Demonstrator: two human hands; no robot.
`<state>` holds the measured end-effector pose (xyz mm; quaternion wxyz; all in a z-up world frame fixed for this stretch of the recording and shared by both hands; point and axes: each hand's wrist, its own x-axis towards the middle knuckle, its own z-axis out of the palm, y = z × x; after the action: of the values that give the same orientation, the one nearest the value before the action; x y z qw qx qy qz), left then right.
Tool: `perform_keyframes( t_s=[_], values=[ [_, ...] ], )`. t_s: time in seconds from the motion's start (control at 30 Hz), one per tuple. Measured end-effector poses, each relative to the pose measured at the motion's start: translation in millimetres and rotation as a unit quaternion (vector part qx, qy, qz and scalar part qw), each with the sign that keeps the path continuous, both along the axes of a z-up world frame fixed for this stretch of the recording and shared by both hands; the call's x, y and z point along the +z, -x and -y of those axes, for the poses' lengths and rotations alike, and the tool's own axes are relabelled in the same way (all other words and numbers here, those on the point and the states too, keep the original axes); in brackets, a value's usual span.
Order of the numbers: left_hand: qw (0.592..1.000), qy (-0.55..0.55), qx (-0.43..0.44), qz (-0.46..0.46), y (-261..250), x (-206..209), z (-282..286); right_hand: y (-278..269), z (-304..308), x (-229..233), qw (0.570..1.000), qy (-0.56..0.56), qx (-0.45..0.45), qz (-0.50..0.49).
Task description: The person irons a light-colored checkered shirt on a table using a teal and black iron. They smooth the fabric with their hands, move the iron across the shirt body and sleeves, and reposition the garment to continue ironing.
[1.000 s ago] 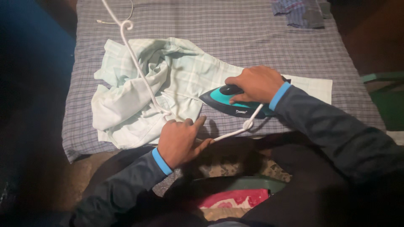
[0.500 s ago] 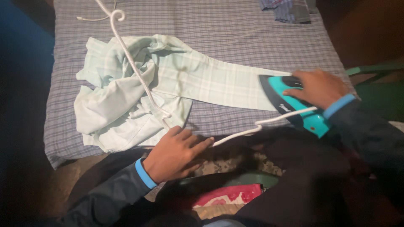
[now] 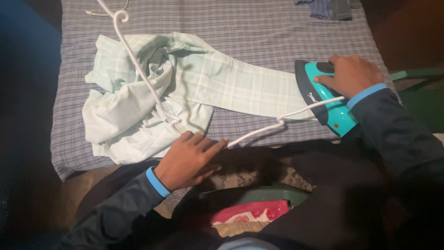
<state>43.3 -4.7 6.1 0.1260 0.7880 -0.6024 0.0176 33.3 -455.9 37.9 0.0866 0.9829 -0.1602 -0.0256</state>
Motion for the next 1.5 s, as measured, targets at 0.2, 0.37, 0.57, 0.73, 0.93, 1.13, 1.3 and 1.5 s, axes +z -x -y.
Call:
perform_keyframes(
  t_s=[0.2, 0.37, 0.57, 0.73, 0.93, 1.13, 1.3, 1.5],
  values=[
    [1.0, -0.017, 0.004, 0.001, 6.4, 0.8, -5.1, 25.2, -16.3, 8.1, 0.99, -0.058, -0.08, -0.101],
    [0.999, 0.009, -0.006, -0.031, 18.2, 14.3, -11.2, 52.0, -36.1, 25.0, 0.992, -0.016, -0.068, -0.105],
    [0.998, 0.003, -0.004, -0.066, 16.8, 15.4, -14.7, 21.8, -44.5, 20.1, 0.987, -0.007, -0.05, -0.15],
    [0.997, -0.042, 0.03, -0.061, 6.6, 2.5, -5.7, -29.1, -58.5, 14.5, 0.993, -0.024, 0.078, -0.091],
    [0.997, -0.076, 0.012, -0.024, -5.1, -34.0, 12.5, -75.1, -69.0, 2.5, 0.983, -0.019, 0.182, 0.014],
    [0.998, -0.052, 0.014, -0.027, -7.8, -42.9, 4.3, -58.6, -67.0, 5.1, 0.984, -0.044, 0.172, -0.024],
    [0.998, -0.059, 0.012, -0.026, 12.3, -17.5, -12.2, -3.6, -71.7, 16.1, 0.987, -0.039, 0.074, -0.14],
    [0.996, -0.008, -0.005, -0.084, 26.6, 6.7, -21.1, -7.9, -88.5, 28.3, 0.984, 0.006, 0.127, -0.125]
  ],
)
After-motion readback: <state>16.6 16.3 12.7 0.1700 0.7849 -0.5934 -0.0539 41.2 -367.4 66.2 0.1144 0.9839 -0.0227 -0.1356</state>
